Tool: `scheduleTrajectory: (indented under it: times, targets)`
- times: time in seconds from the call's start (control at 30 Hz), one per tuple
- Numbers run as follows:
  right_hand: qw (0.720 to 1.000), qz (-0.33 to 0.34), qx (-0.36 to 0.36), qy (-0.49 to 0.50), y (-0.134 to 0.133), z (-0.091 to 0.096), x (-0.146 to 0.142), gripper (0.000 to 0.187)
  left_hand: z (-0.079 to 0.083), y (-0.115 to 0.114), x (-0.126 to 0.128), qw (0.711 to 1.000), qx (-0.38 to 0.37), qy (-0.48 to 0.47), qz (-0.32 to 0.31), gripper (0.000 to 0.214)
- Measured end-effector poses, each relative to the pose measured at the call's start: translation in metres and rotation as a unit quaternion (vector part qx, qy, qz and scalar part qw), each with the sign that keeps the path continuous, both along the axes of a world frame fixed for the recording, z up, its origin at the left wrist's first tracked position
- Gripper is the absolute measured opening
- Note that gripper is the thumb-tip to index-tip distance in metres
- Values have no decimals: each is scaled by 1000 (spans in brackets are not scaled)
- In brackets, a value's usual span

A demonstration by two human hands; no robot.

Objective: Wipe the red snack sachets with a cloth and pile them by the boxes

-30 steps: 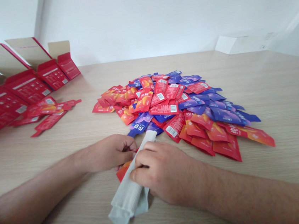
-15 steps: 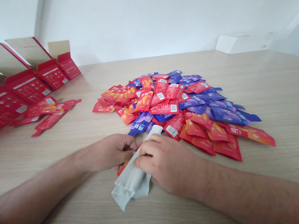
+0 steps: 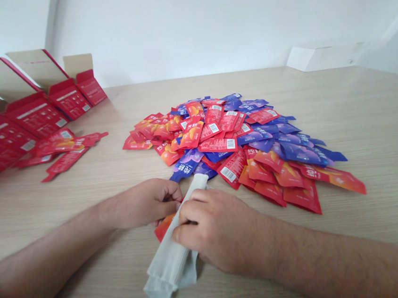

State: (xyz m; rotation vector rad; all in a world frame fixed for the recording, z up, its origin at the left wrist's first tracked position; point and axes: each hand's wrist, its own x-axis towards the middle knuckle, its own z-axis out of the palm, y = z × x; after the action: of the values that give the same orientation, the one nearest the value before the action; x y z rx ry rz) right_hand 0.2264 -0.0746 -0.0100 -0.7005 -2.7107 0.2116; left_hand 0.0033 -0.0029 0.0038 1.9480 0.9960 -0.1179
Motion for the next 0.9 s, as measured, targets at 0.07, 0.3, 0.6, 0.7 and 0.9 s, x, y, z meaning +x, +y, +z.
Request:
scheduleTrajectory:
  times: [0.07,0.3,0.6,0.7,0.9]
  targets:
    - [1000,-24,-9,7,0,0,0,18,-1,-1,0,1000,1,-2,7,16]
    - [1000,-13,-3,-4,0,3,0,21,-1,-1,0,1000,4,4,-1,16]
    - [1000,-10,-5,1,0,3,0,20,1,0,0,1000,5,4,0,16]
    - [1000,-25,-7,14,1,2,0,20,0,-1,-1,1000,-1,1,7,16]
    - [1000,-15,-8,2,1,2,0,22,1,-1,-1,1000,-6,3,6,16]
